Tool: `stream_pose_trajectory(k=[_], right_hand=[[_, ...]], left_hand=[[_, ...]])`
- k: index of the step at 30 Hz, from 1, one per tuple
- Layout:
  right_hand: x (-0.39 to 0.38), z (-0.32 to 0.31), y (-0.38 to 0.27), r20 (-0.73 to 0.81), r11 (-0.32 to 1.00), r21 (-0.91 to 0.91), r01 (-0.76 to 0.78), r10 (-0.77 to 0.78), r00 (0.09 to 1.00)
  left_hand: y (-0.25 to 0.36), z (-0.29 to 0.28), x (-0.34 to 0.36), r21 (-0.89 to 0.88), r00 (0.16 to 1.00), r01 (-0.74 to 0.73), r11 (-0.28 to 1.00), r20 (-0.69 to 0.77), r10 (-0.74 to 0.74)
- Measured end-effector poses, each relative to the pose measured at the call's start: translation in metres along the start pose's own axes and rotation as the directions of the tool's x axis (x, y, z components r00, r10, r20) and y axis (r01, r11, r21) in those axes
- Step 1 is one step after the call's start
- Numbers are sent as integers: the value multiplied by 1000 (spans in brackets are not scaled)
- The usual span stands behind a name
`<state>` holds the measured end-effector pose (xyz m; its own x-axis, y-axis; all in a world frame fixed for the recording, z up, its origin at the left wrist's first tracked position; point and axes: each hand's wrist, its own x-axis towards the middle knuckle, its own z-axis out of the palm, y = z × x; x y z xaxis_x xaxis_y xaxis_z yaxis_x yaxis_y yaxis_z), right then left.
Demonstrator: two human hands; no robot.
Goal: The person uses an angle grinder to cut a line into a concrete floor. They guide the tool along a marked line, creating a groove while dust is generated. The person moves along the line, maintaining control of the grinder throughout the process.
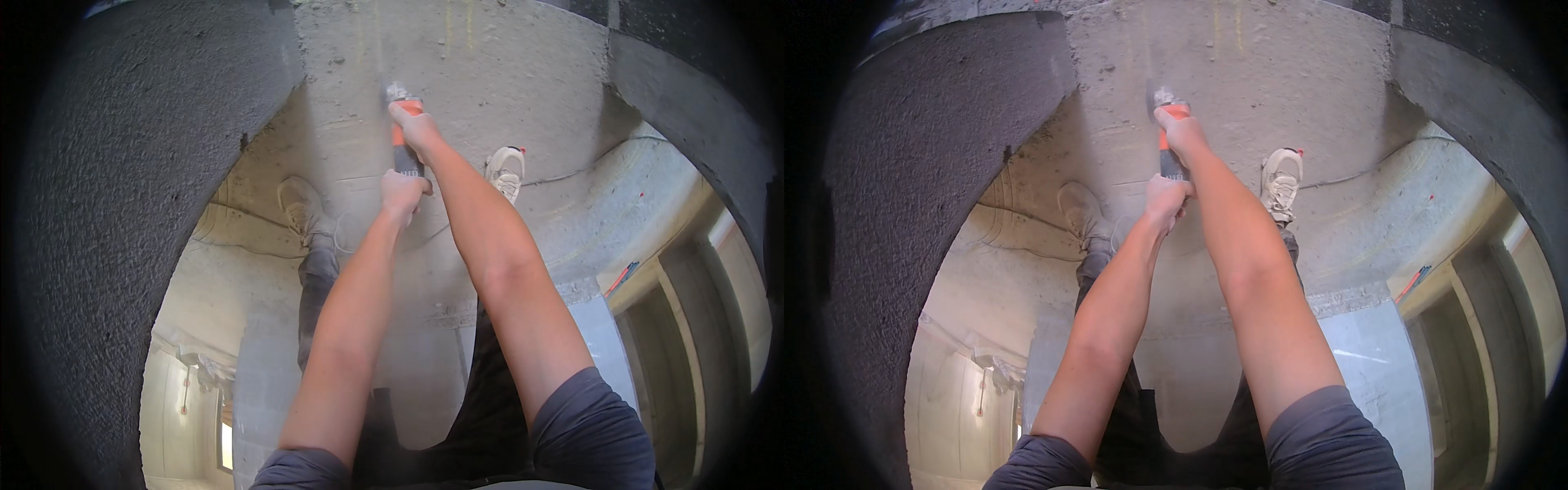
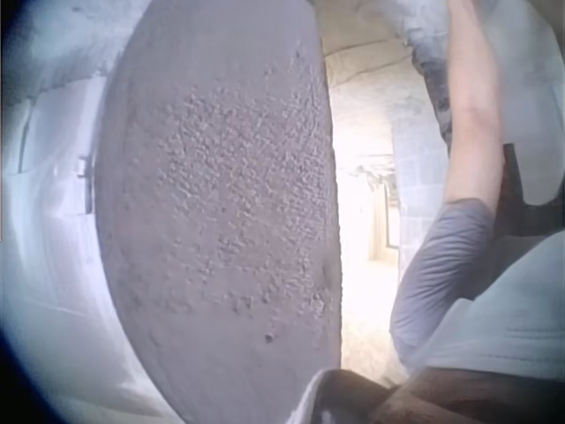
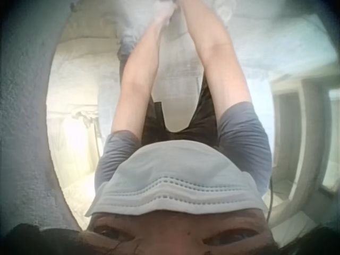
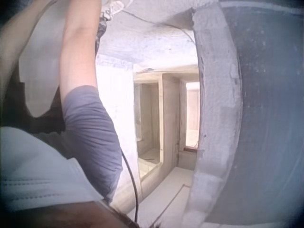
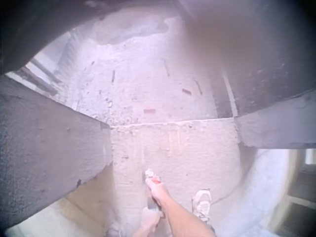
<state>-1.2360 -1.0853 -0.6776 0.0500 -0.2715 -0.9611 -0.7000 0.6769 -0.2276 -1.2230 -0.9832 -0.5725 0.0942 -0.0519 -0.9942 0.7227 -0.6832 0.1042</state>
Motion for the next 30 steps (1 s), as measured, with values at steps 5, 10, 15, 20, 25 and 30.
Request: stream_pose_trajectory(k=[5, 10, 15, 20, 25, 30], right_hand=[[-14, 0, -16, 35, 999, -41, -24, 25, 999], [-11, -1, -19, 30, 999, -37, -8, 9, 999], [-11, 1, -20, -7, 999, -9, 37, -38, 999], [-10, 0, -27, 53, 1000, -5, 2, -2, 999], [-13, 2, -33, 22, 1000, -8, 14, -14, 1000], [1, 3, -28, -54, 997, 7, 81, -81, 995]], left_hand=[[2, -3, 2, -18, 1000, 7, 1000, -7, -7], [6, 0, 3, -8, 1000, 3, 1000, -18, -3], [10, -1, 3, 18, 1000, 9, 1000, 13, -9], [11, -2, 6, -10, 1000, -8, 1000, 7, 8], [19, -1, 2, -47, 1000, -10, 999, -7, 9], [27, 1, 0, -38, 1000, -12, 999, 16, 13]])
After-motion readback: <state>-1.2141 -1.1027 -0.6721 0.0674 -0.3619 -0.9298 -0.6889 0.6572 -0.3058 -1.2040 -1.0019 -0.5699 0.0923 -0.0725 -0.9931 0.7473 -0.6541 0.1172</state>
